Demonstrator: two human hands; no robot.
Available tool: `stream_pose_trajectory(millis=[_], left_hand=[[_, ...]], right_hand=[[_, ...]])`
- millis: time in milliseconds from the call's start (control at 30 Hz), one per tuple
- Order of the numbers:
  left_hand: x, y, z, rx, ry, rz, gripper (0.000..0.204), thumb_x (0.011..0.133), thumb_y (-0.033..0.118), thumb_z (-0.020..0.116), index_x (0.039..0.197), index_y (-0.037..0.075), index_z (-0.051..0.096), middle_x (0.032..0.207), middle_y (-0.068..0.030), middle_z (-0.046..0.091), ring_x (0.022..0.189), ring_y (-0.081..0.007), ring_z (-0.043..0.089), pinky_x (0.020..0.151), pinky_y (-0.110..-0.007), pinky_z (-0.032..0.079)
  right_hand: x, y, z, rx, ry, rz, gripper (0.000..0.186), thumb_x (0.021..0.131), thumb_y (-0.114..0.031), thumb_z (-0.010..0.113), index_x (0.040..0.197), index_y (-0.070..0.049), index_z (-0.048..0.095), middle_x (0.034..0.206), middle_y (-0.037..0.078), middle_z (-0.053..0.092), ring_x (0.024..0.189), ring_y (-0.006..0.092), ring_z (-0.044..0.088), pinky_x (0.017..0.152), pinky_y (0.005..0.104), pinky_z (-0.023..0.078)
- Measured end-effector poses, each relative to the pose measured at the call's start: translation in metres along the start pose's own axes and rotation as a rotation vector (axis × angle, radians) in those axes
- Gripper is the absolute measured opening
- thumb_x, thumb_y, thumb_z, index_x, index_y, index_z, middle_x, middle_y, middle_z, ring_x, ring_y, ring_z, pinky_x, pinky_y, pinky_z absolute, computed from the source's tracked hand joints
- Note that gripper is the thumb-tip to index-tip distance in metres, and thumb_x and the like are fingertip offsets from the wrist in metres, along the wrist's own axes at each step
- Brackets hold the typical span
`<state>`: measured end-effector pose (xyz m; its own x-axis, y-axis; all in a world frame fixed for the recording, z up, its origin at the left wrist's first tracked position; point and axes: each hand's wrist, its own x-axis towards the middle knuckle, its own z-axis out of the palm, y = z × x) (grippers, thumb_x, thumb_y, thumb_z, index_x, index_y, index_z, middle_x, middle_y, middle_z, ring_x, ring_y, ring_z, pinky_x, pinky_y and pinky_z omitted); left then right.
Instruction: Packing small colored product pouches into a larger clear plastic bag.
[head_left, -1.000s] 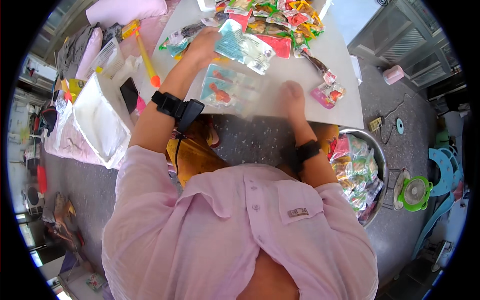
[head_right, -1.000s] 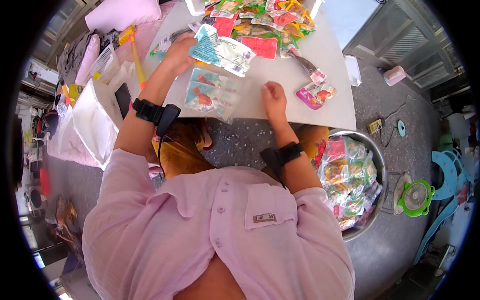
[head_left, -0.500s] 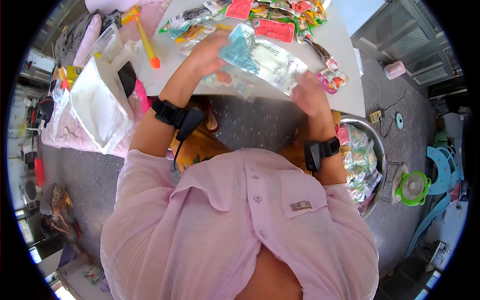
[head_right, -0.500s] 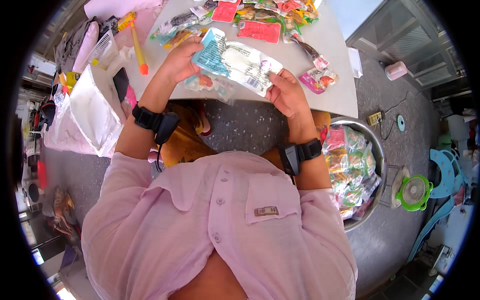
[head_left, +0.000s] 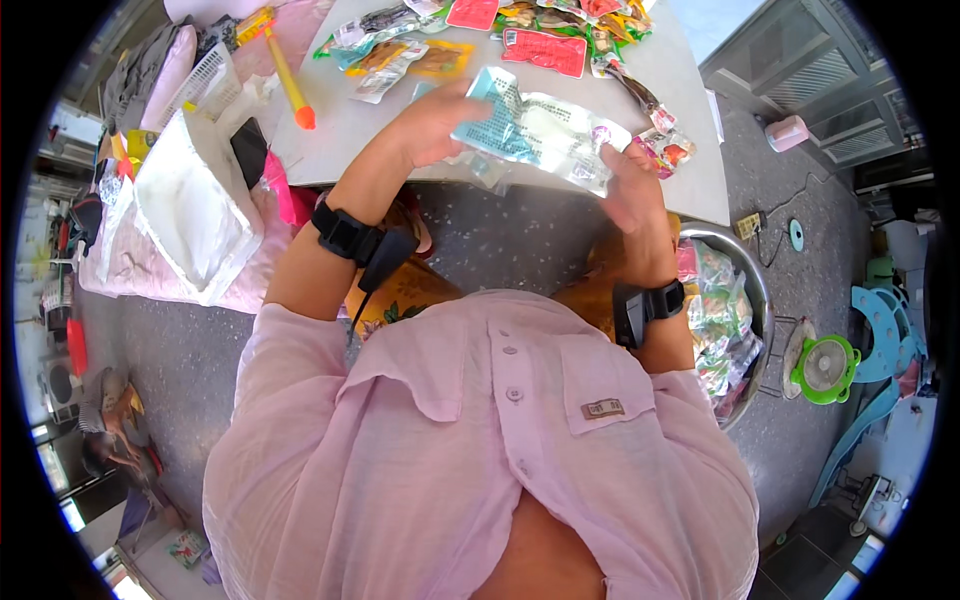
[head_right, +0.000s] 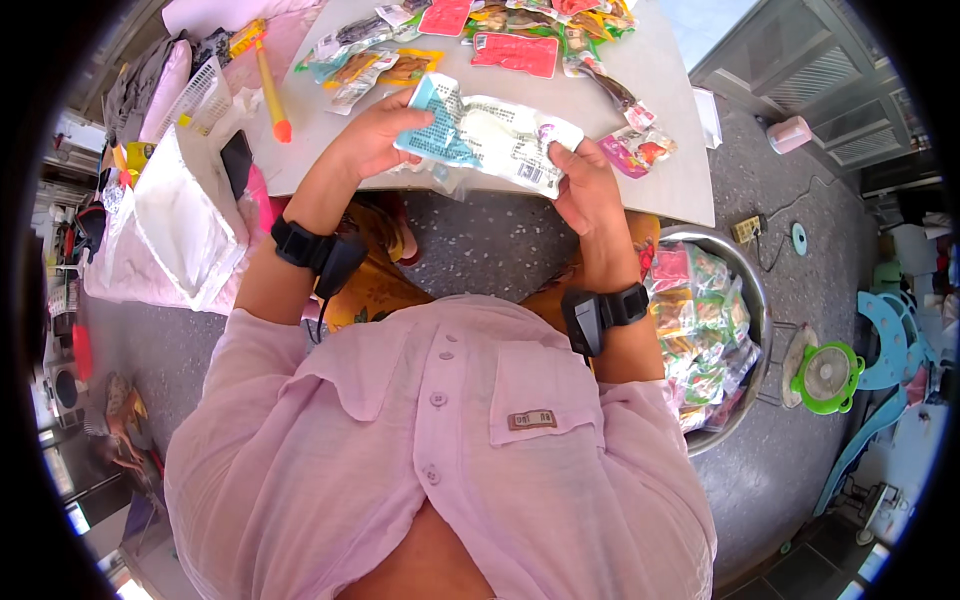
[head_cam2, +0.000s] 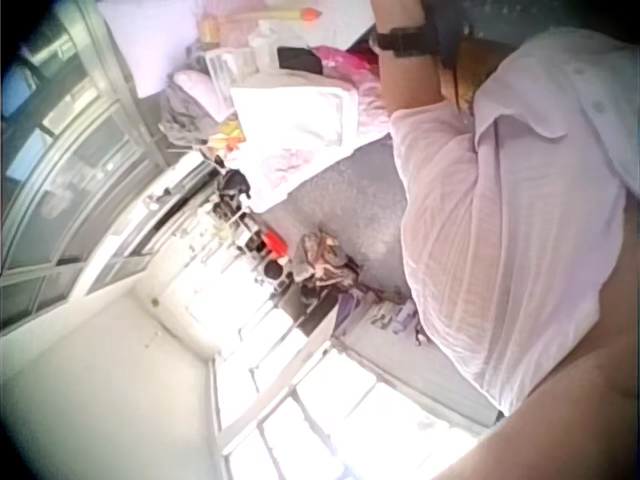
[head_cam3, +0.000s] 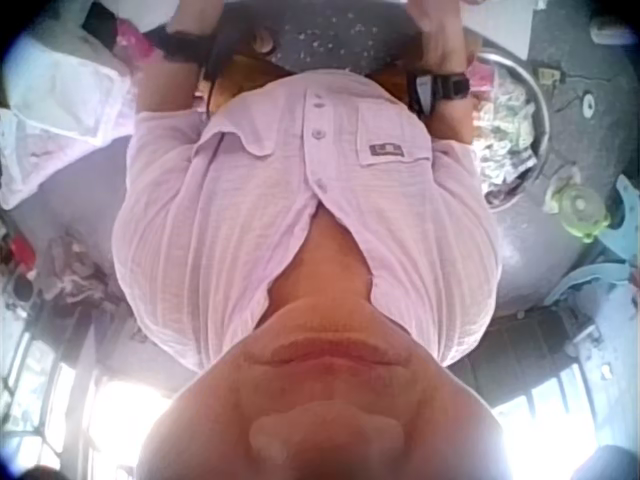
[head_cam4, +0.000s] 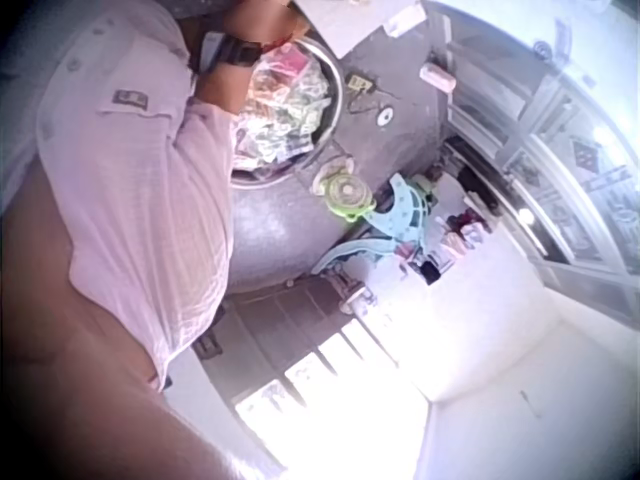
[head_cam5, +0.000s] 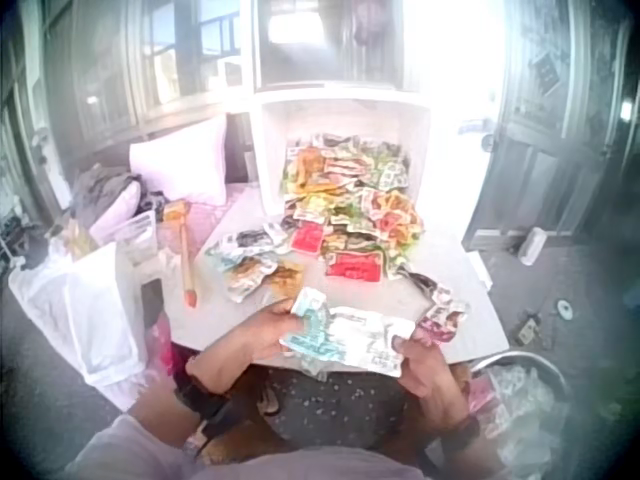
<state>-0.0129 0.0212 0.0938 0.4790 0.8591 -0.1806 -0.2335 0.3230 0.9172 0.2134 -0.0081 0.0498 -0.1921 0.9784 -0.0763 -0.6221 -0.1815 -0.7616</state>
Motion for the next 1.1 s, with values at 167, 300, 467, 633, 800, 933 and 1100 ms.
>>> stream_pose_trajectory(millis=[167,300,467,633,800,933,1100], left_hand=[[0.004,-0.016,-0.002,0.044,0.195,0.085,0.027,0.072,0.006,0.046,0.099,0.005,0.043,0.082,-0.0033,0.053,0.063,-0.01,0.052,0.044,-0.023,0.04],[-0.008,-0.024,0.014,0.841,0.53,0.606,0.019,0.067,0.005,0.047,0.086,0.004,0.049,0.078,-0.0118,0.052,0.068,-0.0236,0.05,0.056,-0.032,0.039],[-0.023,-0.04,0.051,1.494,0.439,1.158,0.019,0.061,0.004,0.05,0.08,0.002,0.049,0.072,-0.0086,0.046,0.062,-0.0247,0.047,0.053,-0.032,0.038],[-0.021,-0.075,0.064,1.484,0.282,1.189,0.025,0.053,0.011,0.051,0.077,0.002,0.05,0.065,-0.0058,0.04,0.055,-0.022,0.043,0.047,-0.032,0.035],[-0.02,-0.076,0.066,1.48,0.187,1.206,0.022,0.053,0.011,0.049,0.074,0.005,0.05,0.065,-0.0056,0.04,0.057,-0.022,0.043,0.049,-0.031,0.035],[-0.025,-0.073,0.067,1.487,0.189,1.263,0.019,0.054,0.012,0.049,0.072,0.006,0.049,0.066,-0.0052,0.04,0.059,-0.0221,0.043,0.049,-0.031,0.035],[-0.024,-0.086,0.067,1.462,0.088,1.135,0.019,0.056,0.011,0.049,0.074,0.006,0.049,0.072,-0.0069,0.045,0.061,-0.0234,0.044,0.051,-0.031,0.035]], right_hand=[[0.0,0.006,-0.009,0.067,-0.04,0.046,0.028,0.077,-0.009,0.046,0.102,0.002,0.04,0.089,0.009,0.051,0.081,0.0186,0.051,0.07,0.0315,0.043],[-0.006,0.006,-0.002,-0.177,0.21,0.033,0.037,0.077,-0.014,0.047,0.107,0.0,0.032,0.094,0.009,0.047,0.085,0.0193,0.048,0.071,0.0314,0.041],[-0.016,0.026,0.009,0.041,-0.114,0.1,0.057,0.071,-0.036,0.053,0.11,-0.002,0.03,0.099,0.008,0.043,0.091,0.0195,0.044,0.074,0.0331,0.039],[-0.023,0.033,0.024,0.05,-0.217,0.085,0.058,0.069,-0.043,0.051,0.109,-0.004,0.034,0.101,0.006,0.043,0.094,0.0175,0.042,0.078,0.0351,0.036],[-0.031,0.021,0.022,0.147,-0.169,0.135,0.058,0.07,-0.042,0.05,0.11,-0.005,0.033,0.104,0.007,0.043,0.095,0.0181,0.042,0.082,0.0342,0.033],[-0.022,0.02,0.011,0.149,-0.173,0.102,0.055,0.07,-0.038,0.052,0.109,-0.004,0.034,0.103,0.007,0.044,0.095,0.0181,0.043,0.081,0.0336,0.035],[-0.038,0.015,0.032,-0.079,-0.166,0.112,0.036,0.072,-0.007,0.049,0.106,-0.003,0.037,0.099,0.009,0.047,0.087,0.0171,0.048,0.072,0.0276,0.042]])
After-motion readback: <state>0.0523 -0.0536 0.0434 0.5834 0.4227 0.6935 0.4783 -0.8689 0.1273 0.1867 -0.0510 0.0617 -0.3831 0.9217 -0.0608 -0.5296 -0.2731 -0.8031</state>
